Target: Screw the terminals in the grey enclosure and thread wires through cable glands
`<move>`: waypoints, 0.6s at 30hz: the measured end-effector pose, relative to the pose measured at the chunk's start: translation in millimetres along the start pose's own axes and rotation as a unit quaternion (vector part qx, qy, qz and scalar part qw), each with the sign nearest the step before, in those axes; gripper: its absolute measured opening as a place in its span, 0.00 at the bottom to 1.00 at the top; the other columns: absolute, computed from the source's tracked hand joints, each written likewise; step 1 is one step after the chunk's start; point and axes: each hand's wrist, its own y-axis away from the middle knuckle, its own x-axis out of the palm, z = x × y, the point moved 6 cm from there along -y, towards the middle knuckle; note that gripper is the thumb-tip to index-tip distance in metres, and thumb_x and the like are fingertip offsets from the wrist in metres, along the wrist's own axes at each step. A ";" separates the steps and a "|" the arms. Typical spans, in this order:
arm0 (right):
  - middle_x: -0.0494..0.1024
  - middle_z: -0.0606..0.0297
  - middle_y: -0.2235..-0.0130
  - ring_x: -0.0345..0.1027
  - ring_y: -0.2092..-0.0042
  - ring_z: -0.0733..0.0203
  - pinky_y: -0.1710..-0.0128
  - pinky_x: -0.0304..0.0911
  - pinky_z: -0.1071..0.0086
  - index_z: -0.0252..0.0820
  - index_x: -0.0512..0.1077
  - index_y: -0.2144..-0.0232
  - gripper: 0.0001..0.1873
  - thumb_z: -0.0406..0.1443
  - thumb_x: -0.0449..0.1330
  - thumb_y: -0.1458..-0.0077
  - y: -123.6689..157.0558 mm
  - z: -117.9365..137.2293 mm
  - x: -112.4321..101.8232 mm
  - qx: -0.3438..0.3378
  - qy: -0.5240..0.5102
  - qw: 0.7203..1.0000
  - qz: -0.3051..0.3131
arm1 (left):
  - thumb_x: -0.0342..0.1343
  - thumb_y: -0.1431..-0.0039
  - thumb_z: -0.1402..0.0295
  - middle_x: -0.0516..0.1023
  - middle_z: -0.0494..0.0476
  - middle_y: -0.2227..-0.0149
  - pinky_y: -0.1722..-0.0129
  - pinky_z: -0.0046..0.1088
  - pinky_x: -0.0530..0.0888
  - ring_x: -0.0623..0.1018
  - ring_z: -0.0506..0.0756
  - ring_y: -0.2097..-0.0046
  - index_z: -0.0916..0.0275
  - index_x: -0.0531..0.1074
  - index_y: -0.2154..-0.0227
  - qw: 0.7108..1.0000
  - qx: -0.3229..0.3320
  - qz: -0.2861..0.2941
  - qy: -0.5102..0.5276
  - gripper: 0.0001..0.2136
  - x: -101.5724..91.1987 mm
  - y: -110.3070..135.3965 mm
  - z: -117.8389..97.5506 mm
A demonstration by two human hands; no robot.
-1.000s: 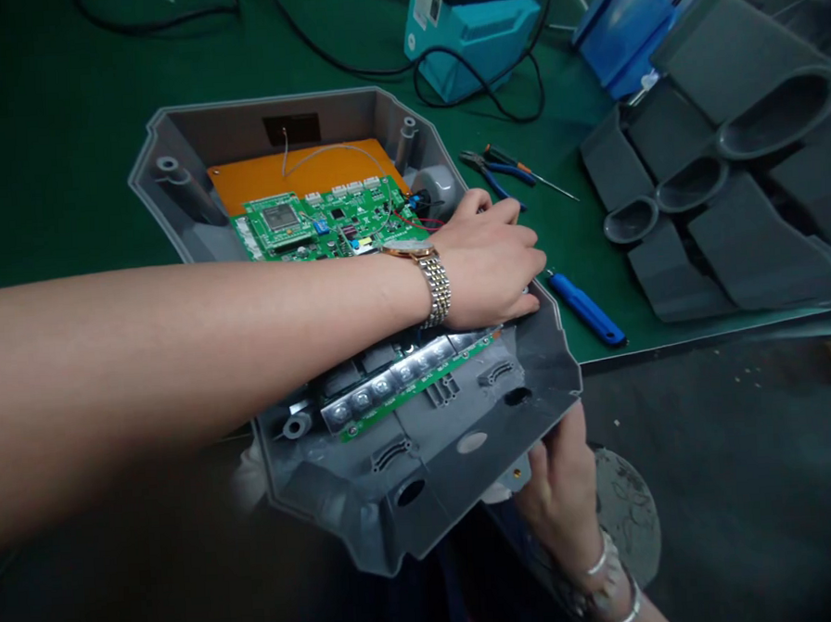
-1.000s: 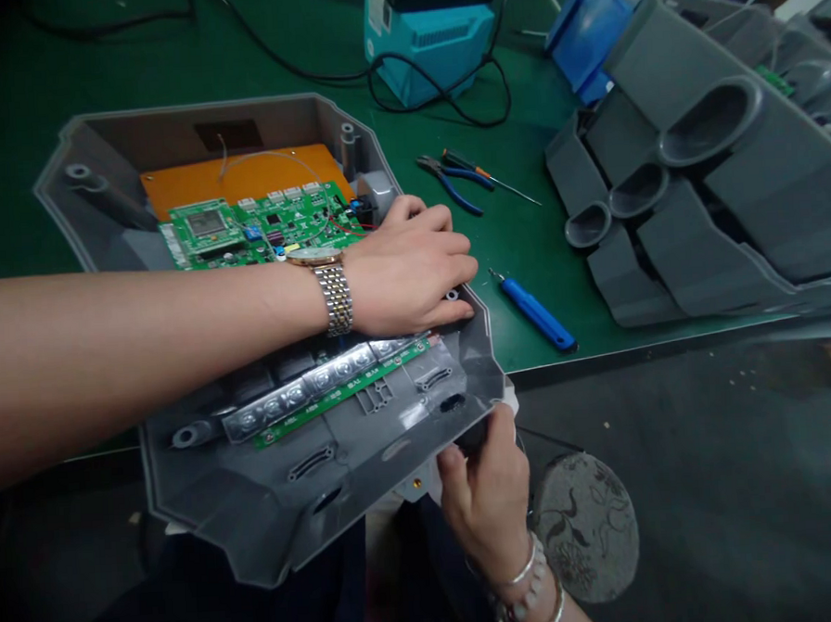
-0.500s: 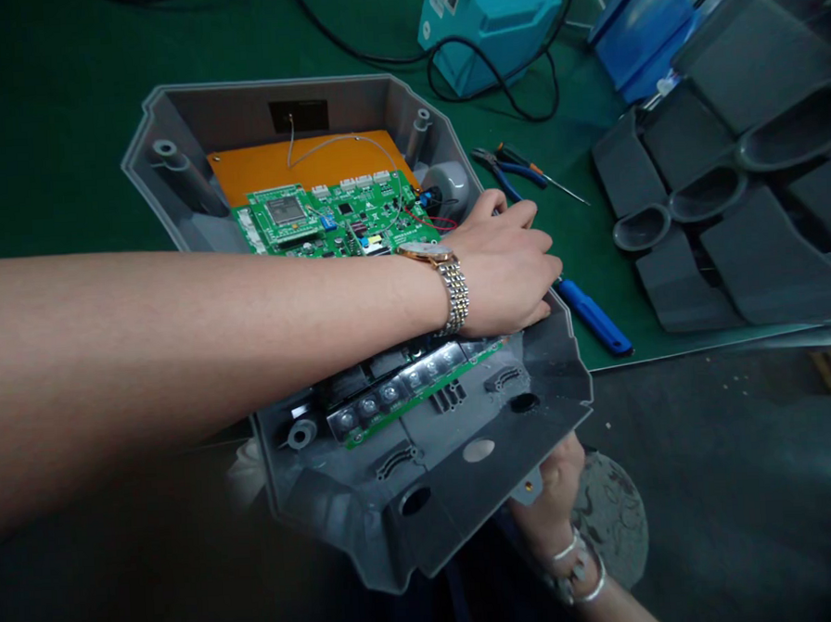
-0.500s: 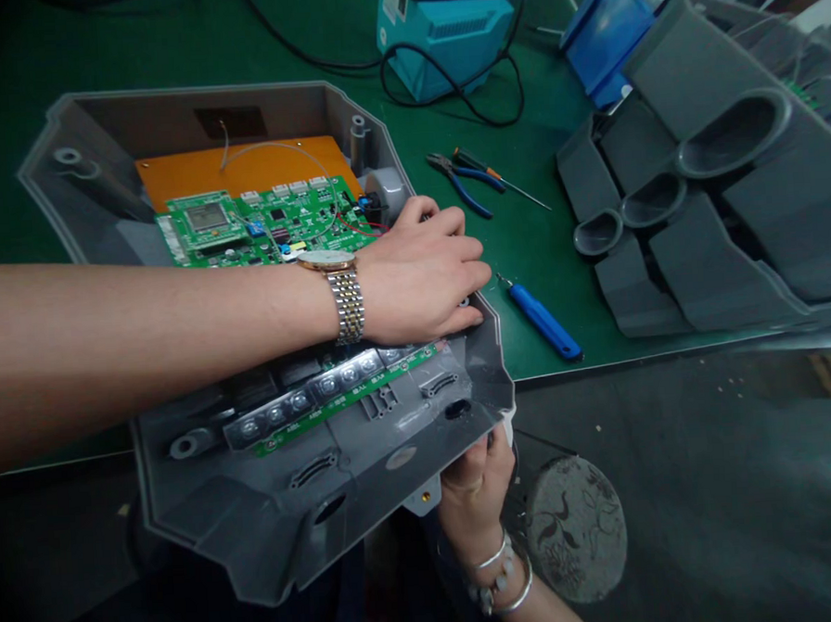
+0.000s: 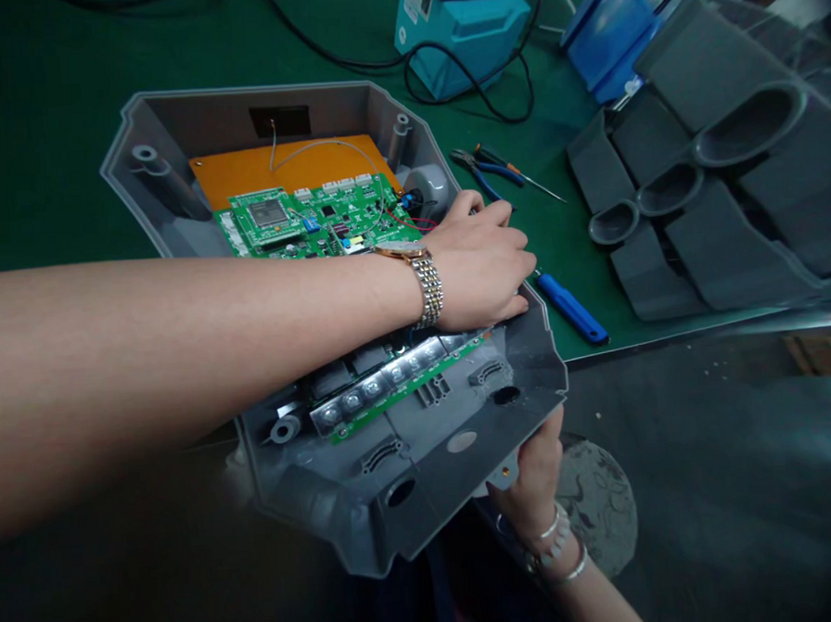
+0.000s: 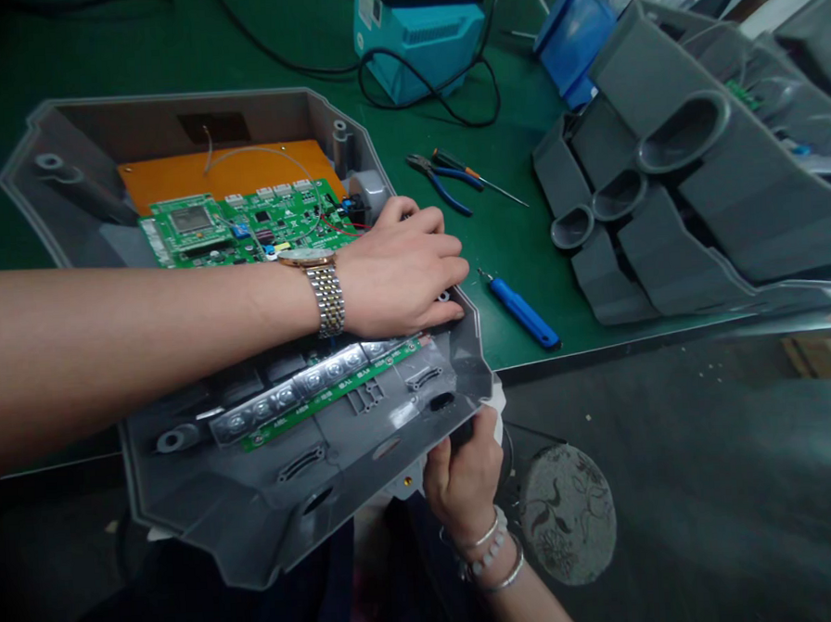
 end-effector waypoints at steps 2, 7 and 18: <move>0.74 0.58 0.69 0.68 0.73 0.53 0.75 0.54 0.66 0.38 0.68 0.49 0.25 0.51 0.56 0.38 0.4 -3.9 0.9 -0.029 0.053 0.997 -0.040 | 0.53 0.36 0.56 0.81 0.61 0.57 0.46 0.50 0.58 0.68 0.67 0.46 0.59 0.80 0.61 1.000 0.002 -0.001 -0.002 0.15 0.1 0.0 -0.6; 0.77 0.53 0.61 0.74 0.60 0.49 0.67 0.64 0.63 0.41 0.70 0.51 0.26 0.54 0.47 0.34 -6.8 5.2 6.6 0.025 -0.075 0.996 -0.037 | 0.53 0.37 0.57 0.80 0.61 0.58 0.47 0.50 0.58 0.68 0.67 0.47 0.61 0.80 0.62 1.000 0.002 -0.006 -0.002 0.15 1.4 0.0 -0.9; 0.53 0.74 0.85 0.44 0.86 0.68 0.88 0.41 0.73 0.46 0.55 0.77 0.29 0.59 0.43 0.35 3.7 40.6 20.7 0.394 -0.412 0.797 0.201 | 0.53 0.35 0.56 0.80 0.60 0.56 0.46 0.49 0.57 0.69 0.66 0.46 0.61 0.79 0.61 1.000 0.005 0.009 -0.010 0.16 1.3 -0.1 -0.8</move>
